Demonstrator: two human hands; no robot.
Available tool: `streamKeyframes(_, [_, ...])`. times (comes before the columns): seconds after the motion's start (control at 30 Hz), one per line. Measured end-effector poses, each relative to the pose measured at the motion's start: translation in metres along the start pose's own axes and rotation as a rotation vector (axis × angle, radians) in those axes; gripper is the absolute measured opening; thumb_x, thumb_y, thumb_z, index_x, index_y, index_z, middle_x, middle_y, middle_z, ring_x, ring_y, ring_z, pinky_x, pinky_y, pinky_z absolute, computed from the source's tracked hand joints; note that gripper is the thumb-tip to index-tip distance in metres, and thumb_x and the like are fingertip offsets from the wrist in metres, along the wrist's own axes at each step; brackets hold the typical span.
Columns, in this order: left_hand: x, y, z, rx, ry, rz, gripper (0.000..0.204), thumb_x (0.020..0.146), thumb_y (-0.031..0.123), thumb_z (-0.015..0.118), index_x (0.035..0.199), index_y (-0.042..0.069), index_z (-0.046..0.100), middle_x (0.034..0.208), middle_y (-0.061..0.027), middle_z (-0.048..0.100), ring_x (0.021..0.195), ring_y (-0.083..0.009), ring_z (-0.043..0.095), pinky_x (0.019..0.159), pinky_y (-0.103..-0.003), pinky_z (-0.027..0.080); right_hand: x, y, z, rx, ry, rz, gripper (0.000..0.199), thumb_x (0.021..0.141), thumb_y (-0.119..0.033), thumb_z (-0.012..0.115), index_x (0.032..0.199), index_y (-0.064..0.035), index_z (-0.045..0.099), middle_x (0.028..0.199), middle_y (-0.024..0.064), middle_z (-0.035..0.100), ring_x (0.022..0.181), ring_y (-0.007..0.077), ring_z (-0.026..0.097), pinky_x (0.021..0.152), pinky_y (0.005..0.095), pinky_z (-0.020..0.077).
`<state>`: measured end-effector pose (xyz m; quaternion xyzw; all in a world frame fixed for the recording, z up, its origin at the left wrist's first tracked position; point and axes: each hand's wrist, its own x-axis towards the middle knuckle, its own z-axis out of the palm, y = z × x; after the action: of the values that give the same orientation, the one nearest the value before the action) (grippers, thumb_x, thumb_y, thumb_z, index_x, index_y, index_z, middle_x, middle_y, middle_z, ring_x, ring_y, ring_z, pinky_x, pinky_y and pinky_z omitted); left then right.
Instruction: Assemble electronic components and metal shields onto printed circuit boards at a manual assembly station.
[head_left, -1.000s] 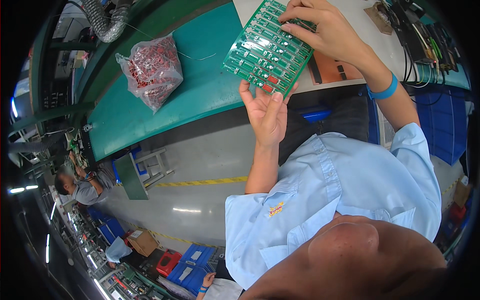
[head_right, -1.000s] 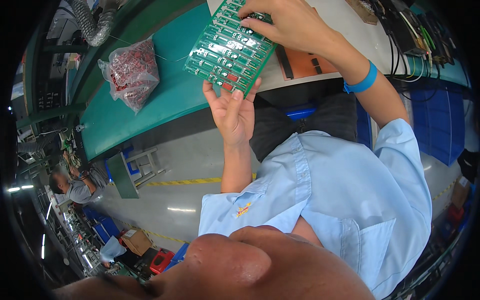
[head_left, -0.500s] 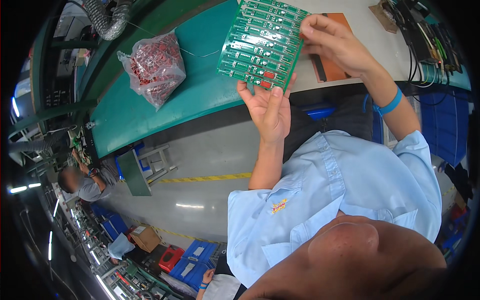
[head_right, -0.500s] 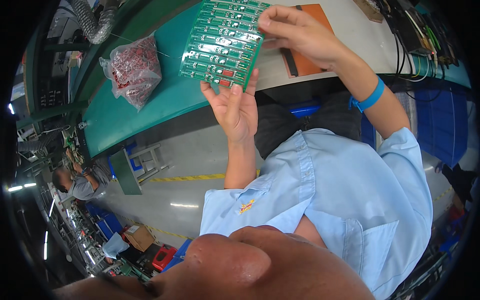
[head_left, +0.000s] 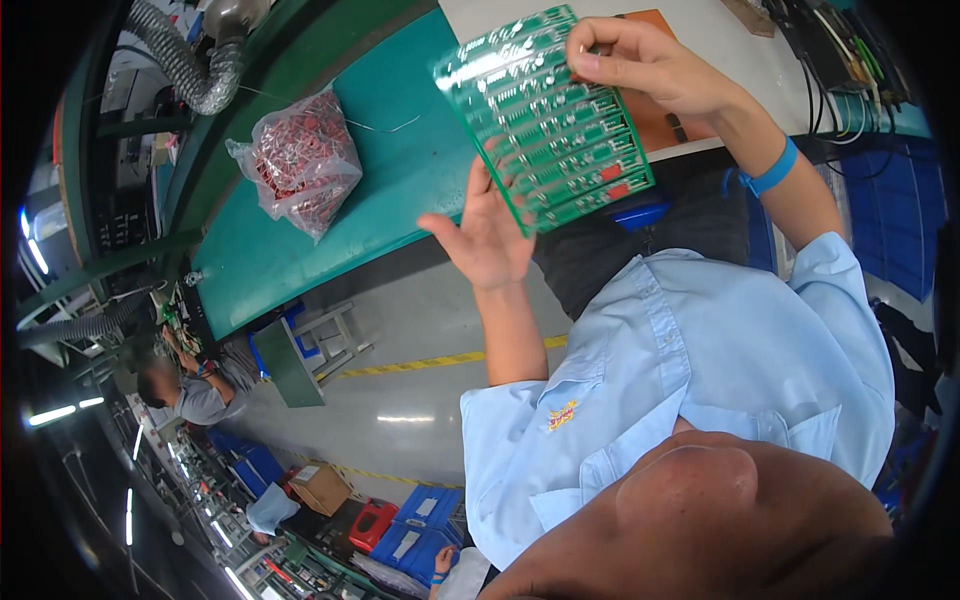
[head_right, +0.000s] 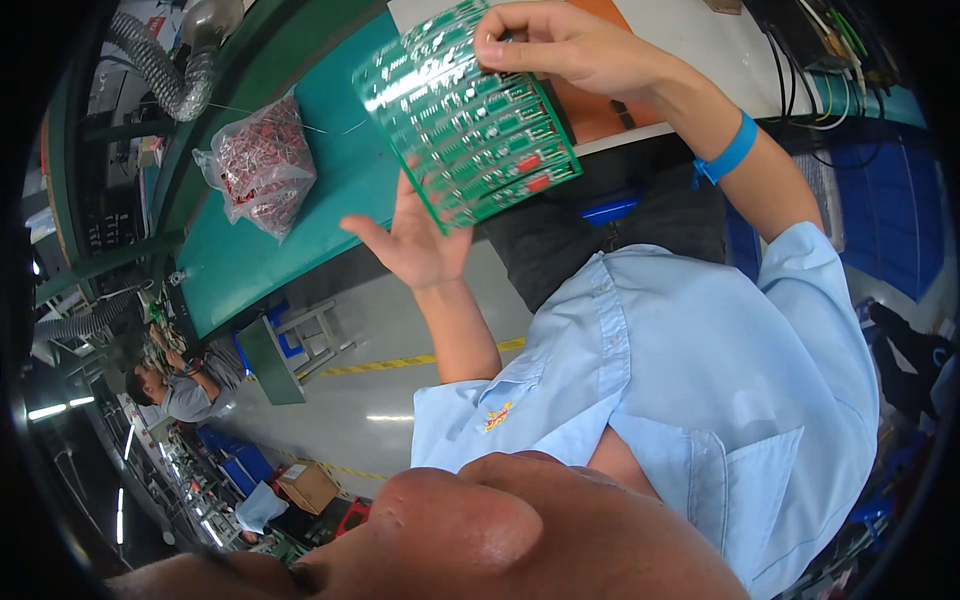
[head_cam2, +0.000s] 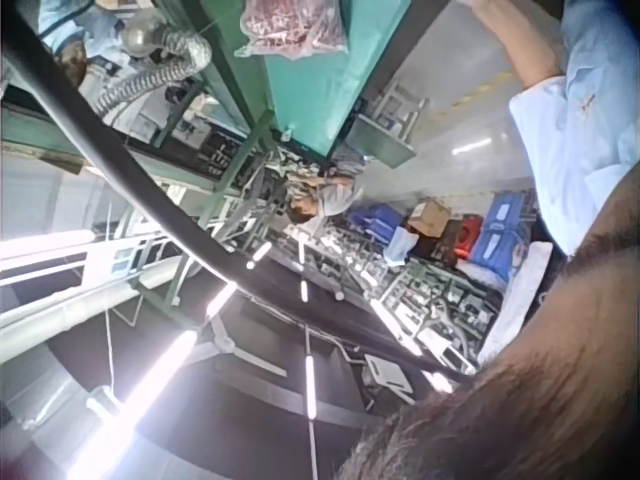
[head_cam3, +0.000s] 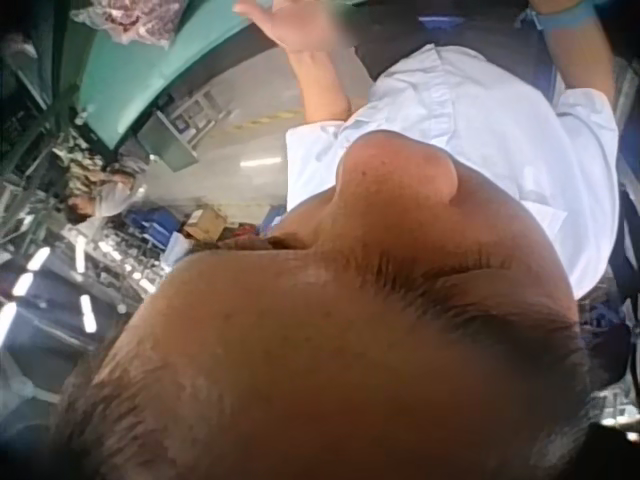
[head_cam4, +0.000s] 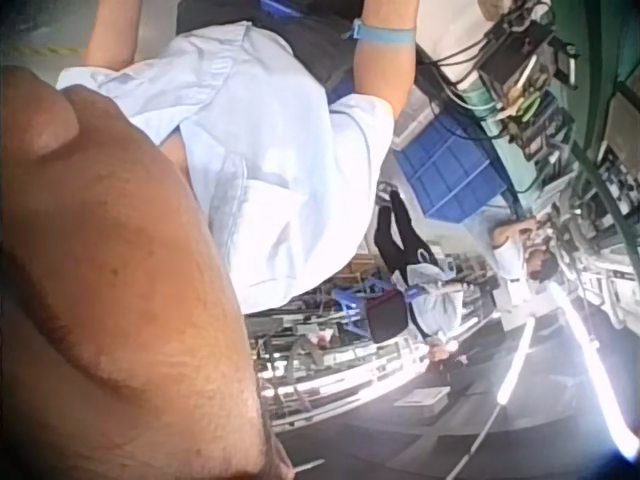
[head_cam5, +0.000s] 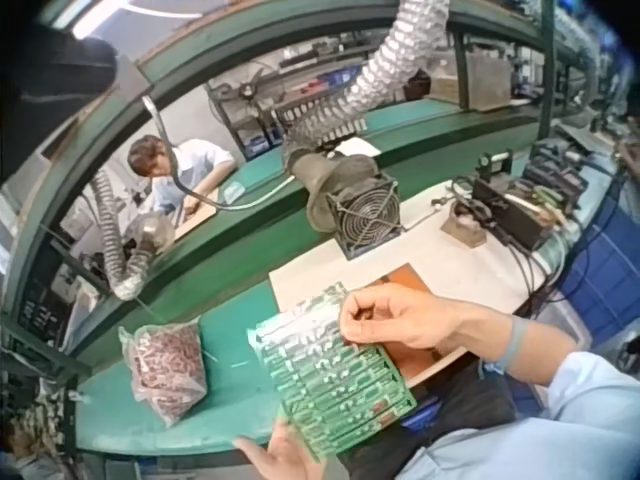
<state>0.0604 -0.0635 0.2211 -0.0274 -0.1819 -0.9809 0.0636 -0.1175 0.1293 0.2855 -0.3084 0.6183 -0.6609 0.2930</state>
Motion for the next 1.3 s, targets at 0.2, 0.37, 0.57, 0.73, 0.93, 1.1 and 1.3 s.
streamKeyframes(0.2, [0.005,0.013,-0.019,0.375,-0.031,-0.158,0.052,0.102,0.022,0.063,0.148,0.003,0.047,0.137,-0.0153,0.064,0.117,-0.0263,0.068,0.097,-0.04,0.056,0.003,-0.005,-0.002,-0.083,-0.092,0.016,0.012,0.106,-0.02,0.06,0.103,-0.0089,0.064,0.108,0.003,0.065,0.099,0.0118,0.059,0.092,0.0258,0.047])
streamKeyframes(0.37, [0.001,0.005,-0.023,0.54,0.124,-0.122,0.045,0.106,0.014,0.053,0.149,0.006,0.047,0.137,-0.0141,0.065,0.11,-0.0248,0.072,0.093,-0.037,0.059,0.02,0.01,-0.013,0.015,-0.067,-0.082,0.011,0.103,-0.015,0.063,0.104,-0.0047,0.068,0.12,0.009,0.068,0.097,0.014,0.062,0.088,0.0257,0.052])
streamKeyframes(0.57, [-0.002,0.002,-0.025,0.407,0.205,0.117,0.042,0.108,0.009,0.048,0.149,0.006,0.045,0.137,-0.0139,0.065,0.111,-0.024,0.072,0.093,-0.037,0.06,0.036,0.017,-0.023,-0.06,0.037,0.104,0.008,0.095,-0.004,0.07,0.099,0.0015,0.072,0.104,0.0108,0.073,0.086,0.012,0.063,0.074,0.0231,0.0498])
streamKeyframes(0.73, [0.001,-0.004,-0.024,0.426,0.236,0.215,0.042,0.109,0.01,0.046,0.151,0.009,0.043,0.137,-0.0127,0.065,0.115,-0.0239,0.07,0.095,-0.039,0.06,0.038,0.024,-0.013,-0.22,0.009,0.013,0.007,0.094,-0.002,0.069,0.096,0.004,0.07,0.1,0.0115,0.073,0.082,0.0157,0.064,0.074,0.0258,0.0516])
streamKeyframes(0.93, [0.003,-0.017,-0.018,0.383,0.232,0.237,0.045,0.11,0.011,0.047,0.154,0.015,0.039,0.14,-0.011,0.062,0.12,-0.0237,0.067,0.099,-0.041,0.059,0.026,-0.011,0.011,-0.382,0.004,0.108,0.01,0.098,-0.008,0.067,0.103,0.0001,0.071,0.107,0.0103,0.071,0.086,0.0154,0.064,0.079,0.0261,0.0541])
streamKeyframes(1.1, [0.003,-0.029,-0.016,0.363,0.2,0.238,0.046,0.11,0.011,0.046,0.155,0.016,0.037,0.143,-0.0115,0.06,0.122,-0.0245,0.066,0.1,-0.041,0.058,0.016,-0.013,0.014,-0.277,0.011,0.147,0.012,0.097,-0.007,0.07,0.107,-0.0003,0.072,0.102,0.0084,0.072,0.082,0.0141,0.064,0.077,0.0238,0.0548])
streamKeyframes(1.3, [0.003,-0.04,-0.01,0.453,0.167,0.274,0.044,0.111,0.013,0.045,0.154,0.014,0.039,0.143,-0.0118,0.06,0.123,-0.0245,0.065,0.101,-0.042,0.057,0.008,0.006,0.012,-0.501,0.077,-0.308,0.013,0.095,-0.004,0.07,0.106,0.0011,0.073,0.089,0.005,0.072,0.072,0.0139,0.062,0.069,0.0224,0.0535])
